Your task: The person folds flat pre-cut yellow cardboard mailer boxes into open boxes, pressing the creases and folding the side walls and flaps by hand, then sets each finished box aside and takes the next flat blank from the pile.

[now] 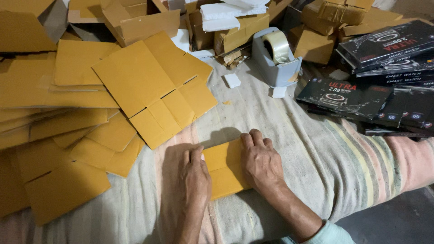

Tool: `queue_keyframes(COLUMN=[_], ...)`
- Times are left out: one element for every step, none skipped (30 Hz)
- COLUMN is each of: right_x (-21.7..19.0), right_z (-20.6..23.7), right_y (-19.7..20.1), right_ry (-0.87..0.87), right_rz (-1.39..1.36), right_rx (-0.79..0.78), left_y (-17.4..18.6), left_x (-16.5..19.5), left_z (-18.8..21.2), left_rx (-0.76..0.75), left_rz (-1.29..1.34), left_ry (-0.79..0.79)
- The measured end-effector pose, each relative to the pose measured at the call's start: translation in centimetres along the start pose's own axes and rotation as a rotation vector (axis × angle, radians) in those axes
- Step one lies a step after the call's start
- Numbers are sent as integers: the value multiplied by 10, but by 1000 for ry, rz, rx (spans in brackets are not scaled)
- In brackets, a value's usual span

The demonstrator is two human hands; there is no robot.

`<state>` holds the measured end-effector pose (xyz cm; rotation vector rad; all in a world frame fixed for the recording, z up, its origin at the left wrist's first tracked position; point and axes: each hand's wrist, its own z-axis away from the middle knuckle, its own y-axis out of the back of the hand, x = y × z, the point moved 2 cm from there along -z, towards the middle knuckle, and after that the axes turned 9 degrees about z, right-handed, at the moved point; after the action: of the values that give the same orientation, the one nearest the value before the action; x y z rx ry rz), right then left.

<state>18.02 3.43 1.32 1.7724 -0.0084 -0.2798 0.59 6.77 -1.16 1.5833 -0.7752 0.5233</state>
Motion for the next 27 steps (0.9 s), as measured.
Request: queue_keyframes(right_x=[-1,-1,-2,-2,-2,-2,-2,-1,-1,0,0,0,-1,-1,-2,-2,-2,-2,-2,-3,-3,-3,-3,-3,-3,-3,-3], right_z=[1,1,1,2,2,2,2,2,2,2,2,2,3,3,3,4,4,4,5,5,5,4,4,3,3,3,4], right_y=[1,1,2,3,4,5,6,7,8,8,7,6,6,5,5,4,4,3,5,7,10,10,11,12,12,12,11], right_ry=[12,25,40,43,46,49,40,31,21,22,23,24,41,57,73,46,19,-8,17,40,62,57,51,44,52,60,68], right_rz=[21,42,62,54,45,36,13,-11,-33,-21,-11,0,13,27,41,27,13,-1,3,7,10,13,16,20,37,54,72], right_rx=[-5,-13,-19,-17,-15,-14,-2,11,25,8,-9,-28,-10,7,26,-10,-44,-80,-37,7,50,18,-16,-50,-107,-163,-217], left_y=[-1,-1,-2,-2,-1,0,0,2,4,5,5,5,4,4,3,2,0,-2,-3,-5,-6,-5,-5,-4,-2,1,6], left_x=[-1,-2,-2,-2,-2,-1,0,2,5,8,7,6,5,5,4,3,0,-2,-4,-4,-3,-2,-1,0,2,4,6], left_z=[0,0,0,0,0,0,0,0,0,0,-1,0,0,0,2,2,3,4,6,7,8,9,9,10,10,10,11], left_rx=[-5,-29,-51,-72,-72,-72,-71,-39,-6,26,-11,-49,-88,-94,-98,-98,-90,-83,-75,-35,6,45,10,-24,-59,-119,-177], left_rz=[8,-50,-108,-166,-151,-137,-124,-93,-61,-29,-34,-38,-43,-73,-102,-132,-99,-65,-31,17,64,111,109,108,106,46,-15], left_ry=[2,-1,-5,-11,9,30,49,3,-44,-89,-9,73,157,118,77,35,39,44,49,-17,-83,-148,-123,-98,-72,-41,-11])
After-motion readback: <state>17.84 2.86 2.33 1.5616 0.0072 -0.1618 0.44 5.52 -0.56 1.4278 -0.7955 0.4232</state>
